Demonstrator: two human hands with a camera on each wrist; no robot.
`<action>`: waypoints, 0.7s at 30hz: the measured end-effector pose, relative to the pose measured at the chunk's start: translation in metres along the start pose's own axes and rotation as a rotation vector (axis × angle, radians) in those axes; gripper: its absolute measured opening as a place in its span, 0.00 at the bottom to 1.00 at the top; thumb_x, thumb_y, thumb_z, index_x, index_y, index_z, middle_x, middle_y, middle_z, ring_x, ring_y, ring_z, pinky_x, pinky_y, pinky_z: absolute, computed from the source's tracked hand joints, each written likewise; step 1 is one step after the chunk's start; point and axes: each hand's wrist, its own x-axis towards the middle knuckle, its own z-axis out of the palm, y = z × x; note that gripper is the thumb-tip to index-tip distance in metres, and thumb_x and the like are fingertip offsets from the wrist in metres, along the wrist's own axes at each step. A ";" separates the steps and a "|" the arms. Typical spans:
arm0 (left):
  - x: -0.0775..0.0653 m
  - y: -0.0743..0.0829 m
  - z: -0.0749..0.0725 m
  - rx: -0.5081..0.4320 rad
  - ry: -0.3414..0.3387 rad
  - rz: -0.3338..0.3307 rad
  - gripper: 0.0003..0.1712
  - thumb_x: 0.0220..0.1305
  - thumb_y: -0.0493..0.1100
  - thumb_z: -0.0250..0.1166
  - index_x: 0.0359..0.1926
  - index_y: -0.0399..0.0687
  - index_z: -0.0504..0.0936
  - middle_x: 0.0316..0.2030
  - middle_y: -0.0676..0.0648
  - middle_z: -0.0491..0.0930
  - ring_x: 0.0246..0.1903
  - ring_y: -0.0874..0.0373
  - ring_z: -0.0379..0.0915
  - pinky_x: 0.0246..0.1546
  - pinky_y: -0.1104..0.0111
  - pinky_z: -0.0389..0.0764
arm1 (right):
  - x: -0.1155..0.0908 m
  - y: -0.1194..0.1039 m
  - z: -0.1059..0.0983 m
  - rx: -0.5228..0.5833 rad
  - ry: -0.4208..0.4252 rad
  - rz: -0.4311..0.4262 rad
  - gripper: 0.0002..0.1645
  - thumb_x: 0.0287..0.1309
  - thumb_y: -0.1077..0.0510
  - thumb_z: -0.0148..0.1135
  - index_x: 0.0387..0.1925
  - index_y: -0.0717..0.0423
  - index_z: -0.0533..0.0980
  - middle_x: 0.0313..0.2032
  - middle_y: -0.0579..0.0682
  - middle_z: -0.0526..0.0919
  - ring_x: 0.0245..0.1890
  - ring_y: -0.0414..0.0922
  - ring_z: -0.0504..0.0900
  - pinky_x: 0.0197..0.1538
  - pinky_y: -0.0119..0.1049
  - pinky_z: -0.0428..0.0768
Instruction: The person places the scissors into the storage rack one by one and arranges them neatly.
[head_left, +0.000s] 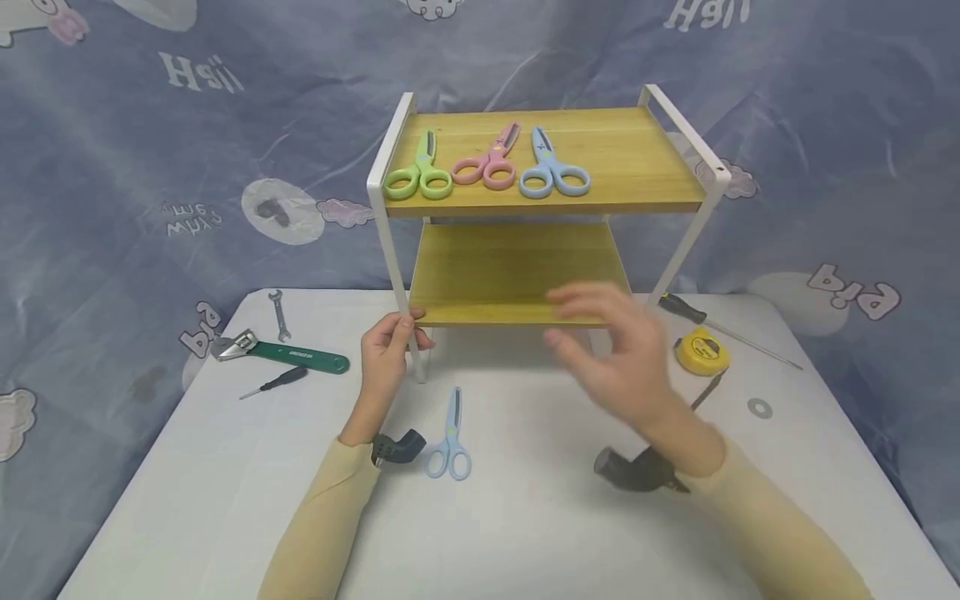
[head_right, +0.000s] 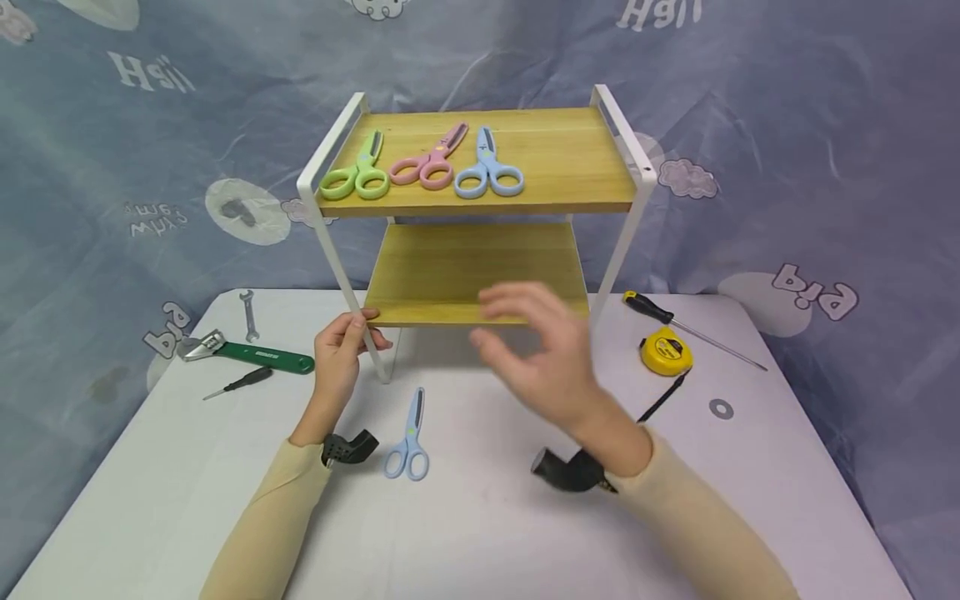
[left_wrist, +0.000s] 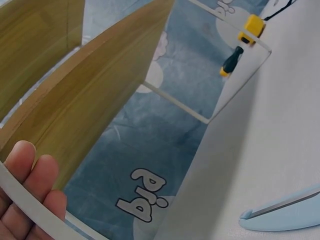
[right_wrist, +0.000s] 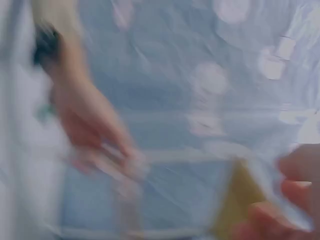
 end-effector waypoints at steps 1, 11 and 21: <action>0.000 0.000 0.000 0.004 -0.001 -0.001 0.15 0.76 0.35 0.54 0.45 0.23 0.81 0.21 0.56 0.84 0.27 0.59 0.85 0.37 0.73 0.83 | -0.019 0.003 0.009 -0.017 -0.086 0.048 0.10 0.46 0.68 0.71 0.34 0.65 0.83 0.42 0.54 0.89 0.48 0.42 0.86 0.58 0.30 0.81; -0.001 0.000 0.000 0.005 0.016 -0.014 0.15 0.76 0.35 0.54 0.46 0.23 0.81 0.21 0.58 0.83 0.27 0.59 0.86 0.35 0.73 0.84 | -0.138 0.027 0.089 0.042 -0.615 0.513 0.21 0.54 0.59 0.73 0.51 0.57 0.81 0.52 0.52 0.84 0.48 0.50 0.85 0.53 0.40 0.84; 0.001 0.000 0.002 -0.006 -0.004 -0.003 0.15 0.76 0.35 0.54 0.44 0.23 0.81 0.20 0.56 0.84 0.26 0.62 0.85 0.34 0.73 0.83 | -0.164 0.033 0.103 -0.270 -0.770 0.426 0.22 0.54 0.52 0.74 0.51 0.48 0.83 0.63 0.53 0.80 0.64 0.51 0.78 0.66 0.49 0.77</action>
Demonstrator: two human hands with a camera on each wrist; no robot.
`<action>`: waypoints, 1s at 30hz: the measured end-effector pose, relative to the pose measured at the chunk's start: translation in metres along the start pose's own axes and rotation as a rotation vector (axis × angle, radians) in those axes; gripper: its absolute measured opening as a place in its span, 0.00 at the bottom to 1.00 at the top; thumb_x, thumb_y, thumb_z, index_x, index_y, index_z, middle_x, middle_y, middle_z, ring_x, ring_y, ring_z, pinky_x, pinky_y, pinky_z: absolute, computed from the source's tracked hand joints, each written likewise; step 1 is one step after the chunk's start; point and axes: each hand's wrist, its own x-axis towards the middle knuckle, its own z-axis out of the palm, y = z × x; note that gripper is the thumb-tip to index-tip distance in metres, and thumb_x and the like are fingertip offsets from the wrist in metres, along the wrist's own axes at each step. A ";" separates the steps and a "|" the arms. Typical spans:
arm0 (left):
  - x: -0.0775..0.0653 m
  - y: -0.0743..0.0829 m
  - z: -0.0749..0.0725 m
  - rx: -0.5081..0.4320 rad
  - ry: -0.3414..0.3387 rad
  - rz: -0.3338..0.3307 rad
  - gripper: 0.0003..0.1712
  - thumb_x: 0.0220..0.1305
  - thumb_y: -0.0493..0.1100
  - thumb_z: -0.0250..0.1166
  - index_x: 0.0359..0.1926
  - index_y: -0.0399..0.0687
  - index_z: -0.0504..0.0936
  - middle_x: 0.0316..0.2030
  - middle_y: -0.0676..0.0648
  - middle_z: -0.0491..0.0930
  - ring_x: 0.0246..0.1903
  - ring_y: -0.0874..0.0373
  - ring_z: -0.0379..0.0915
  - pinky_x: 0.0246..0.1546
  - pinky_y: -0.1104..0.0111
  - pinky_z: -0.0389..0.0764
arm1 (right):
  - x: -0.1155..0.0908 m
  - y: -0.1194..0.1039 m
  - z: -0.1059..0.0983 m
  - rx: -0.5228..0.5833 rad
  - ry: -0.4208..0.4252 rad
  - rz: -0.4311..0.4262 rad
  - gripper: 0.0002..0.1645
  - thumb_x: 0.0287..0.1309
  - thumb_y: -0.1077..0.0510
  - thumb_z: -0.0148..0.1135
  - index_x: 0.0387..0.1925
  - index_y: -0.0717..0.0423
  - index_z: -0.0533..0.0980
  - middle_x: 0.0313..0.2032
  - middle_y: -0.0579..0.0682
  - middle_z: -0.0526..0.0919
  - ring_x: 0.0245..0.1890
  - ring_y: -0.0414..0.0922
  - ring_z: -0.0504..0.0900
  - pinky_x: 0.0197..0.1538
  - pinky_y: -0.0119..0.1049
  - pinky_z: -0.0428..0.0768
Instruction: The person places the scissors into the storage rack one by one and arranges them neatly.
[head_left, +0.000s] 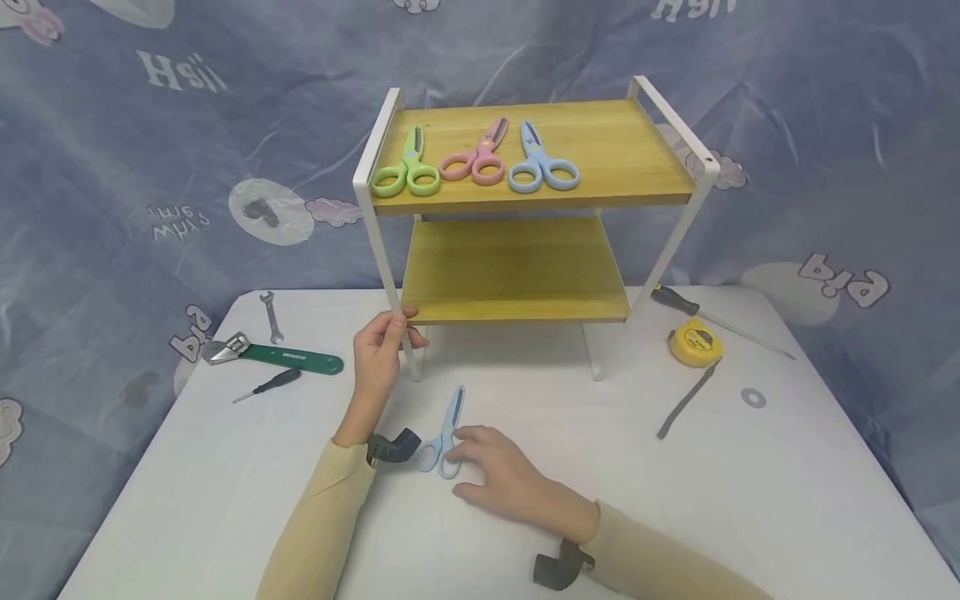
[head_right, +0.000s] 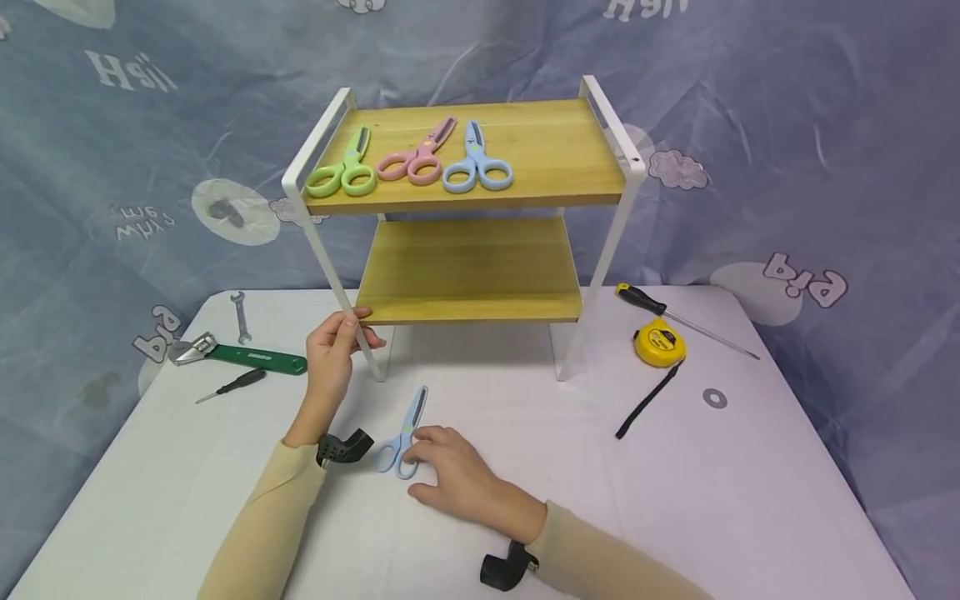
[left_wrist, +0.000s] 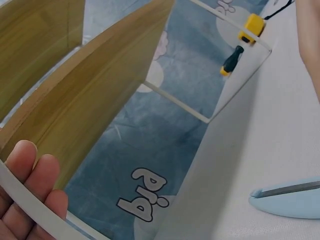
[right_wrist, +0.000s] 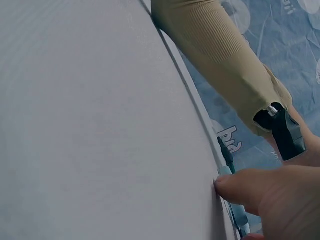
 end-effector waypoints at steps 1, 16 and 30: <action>0.000 0.000 0.000 0.001 0.000 -0.001 0.15 0.76 0.35 0.54 0.45 0.23 0.81 0.20 0.56 0.84 0.26 0.64 0.85 0.34 0.73 0.83 | 0.000 0.000 0.000 -0.031 0.001 -0.006 0.19 0.54 0.52 0.74 0.49 0.48 0.84 0.63 0.53 0.80 0.63 0.51 0.78 0.66 0.48 0.78; -0.001 0.000 0.000 0.025 -0.001 -0.013 0.15 0.77 0.35 0.54 0.46 0.24 0.81 0.21 0.56 0.84 0.28 0.58 0.86 0.36 0.71 0.84 | 0.000 0.002 -0.002 -0.105 0.044 -0.044 0.13 0.53 0.49 0.75 0.21 0.44 0.78 0.62 0.52 0.83 0.52 0.45 0.83 0.52 0.35 0.82; 0.000 0.001 0.000 0.042 0.017 -0.065 0.13 0.76 0.32 0.54 0.47 0.24 0.81 0.20 0.57 0.83 0.27 0.63 0.84 0.34 0.74 0.81 | 0.005 0.023 -0.050 0.336 0.124 -0.113 0.09 0.51 0.63 0.71 0.23 0.51 0.79 0.40 0.53 0.92 0.37 0.39 0.88 0.40 0.32 0.85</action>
